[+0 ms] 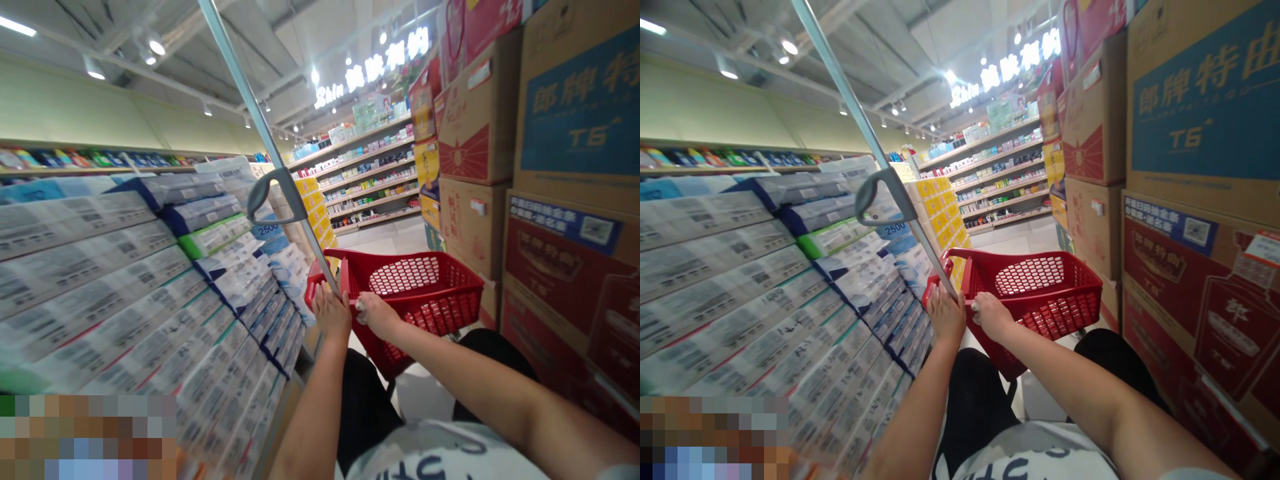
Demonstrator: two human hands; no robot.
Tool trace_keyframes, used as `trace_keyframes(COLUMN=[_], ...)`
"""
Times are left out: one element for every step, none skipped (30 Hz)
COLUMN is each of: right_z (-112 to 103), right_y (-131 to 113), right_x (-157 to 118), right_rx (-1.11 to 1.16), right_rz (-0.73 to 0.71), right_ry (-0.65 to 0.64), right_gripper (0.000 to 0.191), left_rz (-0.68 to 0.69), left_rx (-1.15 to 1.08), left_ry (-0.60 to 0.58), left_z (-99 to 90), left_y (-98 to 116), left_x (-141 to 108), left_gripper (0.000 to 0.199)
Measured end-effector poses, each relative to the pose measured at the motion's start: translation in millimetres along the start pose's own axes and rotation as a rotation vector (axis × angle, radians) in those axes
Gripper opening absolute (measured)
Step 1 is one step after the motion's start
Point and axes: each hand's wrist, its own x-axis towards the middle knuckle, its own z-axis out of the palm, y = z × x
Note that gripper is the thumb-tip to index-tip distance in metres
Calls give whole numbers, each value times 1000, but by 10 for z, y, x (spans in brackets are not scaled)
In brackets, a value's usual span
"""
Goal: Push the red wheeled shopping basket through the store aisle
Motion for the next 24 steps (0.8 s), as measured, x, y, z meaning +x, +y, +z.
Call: trace_keyframes(right_z=[-3, 2, 18, 43, 73, 104, 133, 155, 168, 171, 166, 155, 140, 125, 110, 97, 85, 73, 62, 52, 42, 34, 29, 28], right_y=[-1, -12, -28, -43, -51, -48, -35, -18, -2, 4, -4, -29, -66, -111, -152, -182, -194, -186, -160, -120, -77, -37, -8, 7], right_x=[23, 45, 62, 69, 64, 49, 27, 2, -17, -27, -24, -7, 20, 51, 80, 102, 111, 107, 92, 69, 43, 20, 4, -1], right_rx=[1, 0, -3, -5, -11, -22, -38, -59, -83, -102, -109, -98, -72, -37, 1, 32, 51, 53, 42, 19, -9, -36, -55, -61], right_rz=[0, -19, -50, -85, -112, -125, -128, -125, -115, -97, -71, -40, -8, 24, 50, 66, 66, 49, 17, -22, -59, -83, -80, -47], right_ry=[21, 55, 96, 135, 162, 163, 140, 101, 60, 25, 1, -6, -1, 12, 29, 43, 53, 59, 61, 61, 65, 75, 98, 132], right_gripper=[36, 38, 42, 46, 51, 55, 59, 62, 65, 66, 65, 63, 59, 54, 49, 43, 38, 35, 32, 30, 29, 28, 27, 25], left_rz=[4, 4, 8, 16, 28, 41, 53, 61, 64, 61, 54, 43, 30, 17, 7, 3, 5, 10, 15, 15, 13, 5, -8, -20], left_rx=[14, 27, 34, 37, 37, 34, 31, 29, 29, 32, 37, 42, 47, 51, 54, 53, 49, 41, 33, 26, 20, 17, 15, 15], left_ry=[-15, -39, -69, -99, -124, -140, -147, -147, -142, -134, -126, -121, -117, -118, -122, -130, -140, -148, -152, -152, -147, -139, -128, -118], left_z=[2, 1, -2, -7, -14, -23, -32, -40, -46, -50, -51, -50, -50, -51, -55, -62, -70, -80, -90, -98, -103, -104, -102, -96], left_y=[-23, -45, -64, -80, -91, -98, -100, -97, -89, -77, -62, -46, -30, -15, -2, 8, 17, 25, 33, 44, 57, 73, 91, 110], left_x=[-10, -14, -14, -13, -14, -17, -24, -32, -42, -50, -57, -61, -64, -65, -65, -66, -69, -73, -79, -85, -91, -95, -98, -97], left_gripper=[47, 44, 41, 38, 37, 38, 40, 42, 44, 45, 46, 46, 45, 45, 44, 44, 44, 43, 43, 43, 43, 43, 44, 44])
